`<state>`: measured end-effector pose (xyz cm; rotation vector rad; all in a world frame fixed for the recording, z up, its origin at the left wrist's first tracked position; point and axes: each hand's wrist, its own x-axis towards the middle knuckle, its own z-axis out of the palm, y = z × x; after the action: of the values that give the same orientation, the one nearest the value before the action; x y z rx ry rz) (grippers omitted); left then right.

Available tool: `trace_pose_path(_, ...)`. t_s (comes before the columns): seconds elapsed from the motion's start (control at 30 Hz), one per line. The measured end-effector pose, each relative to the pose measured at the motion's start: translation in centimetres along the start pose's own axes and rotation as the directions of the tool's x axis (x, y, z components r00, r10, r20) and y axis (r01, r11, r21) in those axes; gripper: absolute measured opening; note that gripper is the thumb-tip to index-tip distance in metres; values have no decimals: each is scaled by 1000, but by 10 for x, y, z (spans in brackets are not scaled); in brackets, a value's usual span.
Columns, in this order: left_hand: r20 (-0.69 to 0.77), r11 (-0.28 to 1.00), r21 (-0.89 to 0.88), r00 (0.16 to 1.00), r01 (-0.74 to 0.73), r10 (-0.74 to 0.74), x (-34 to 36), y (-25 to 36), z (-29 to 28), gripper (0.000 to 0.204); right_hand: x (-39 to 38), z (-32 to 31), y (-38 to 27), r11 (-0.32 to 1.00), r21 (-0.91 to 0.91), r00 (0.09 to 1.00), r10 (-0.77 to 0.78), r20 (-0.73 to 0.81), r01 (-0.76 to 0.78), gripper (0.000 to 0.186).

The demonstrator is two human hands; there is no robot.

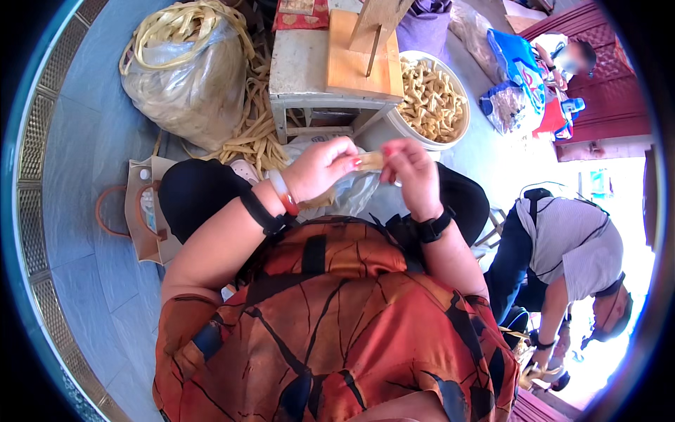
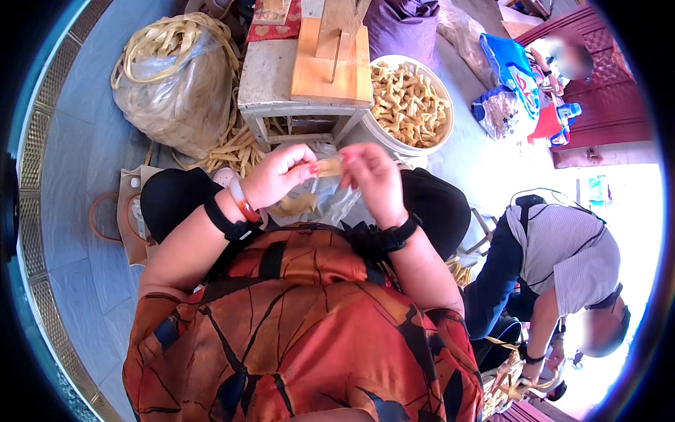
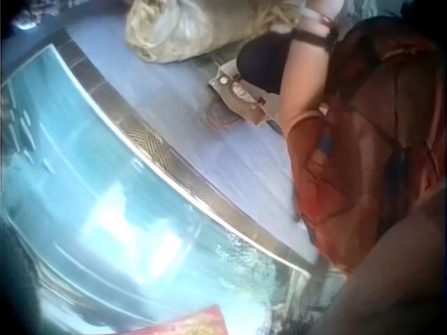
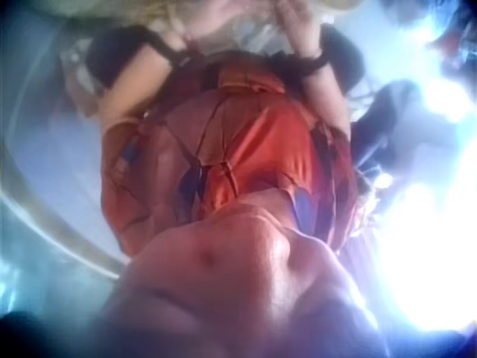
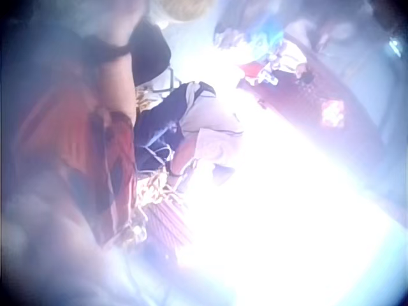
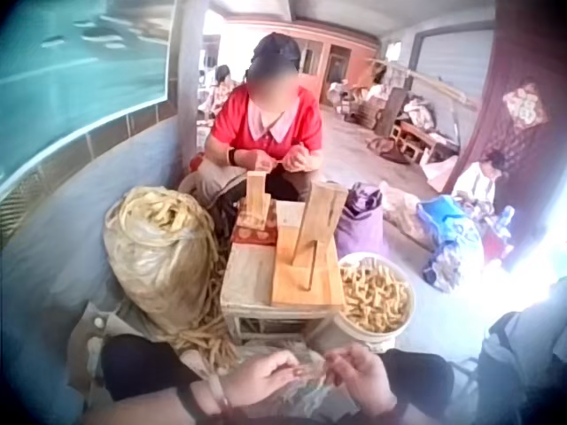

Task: The person manipulates thin strips of material by hand, folding and weaving them into specific shapes and placing them into a bucket.

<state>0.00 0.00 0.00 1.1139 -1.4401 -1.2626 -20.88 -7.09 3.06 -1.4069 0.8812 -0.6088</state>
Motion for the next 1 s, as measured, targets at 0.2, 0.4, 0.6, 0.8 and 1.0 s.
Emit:
trace_pose_path(0.2,13,976,-164,990,141,-140,4,-17,12,8,-12,10,-35,179,-740,705,-508,495,648,51)
trace_pose_path(0.4,154,935,-325,983,145,-99,3,-27,8,11,-3,15,-6,250,-711,724,-472,503,657,21)
trace_pose_path(0.6,261,648,-622,896,441,-359,1,-24,-17,24,20,-18,-3,245,-792,675,-689,264,560,17)
trace_pose_path(0.8,-42,699,-715,997,21,-72,14,-13,-5,33,2,19,18,539,-493,728,-558,398,682,33)
trace_pose_path(1.0,99,780,583,973,-228,210,11,2,9,36,4,15,15,621,-496,792,-519,320,607,19)
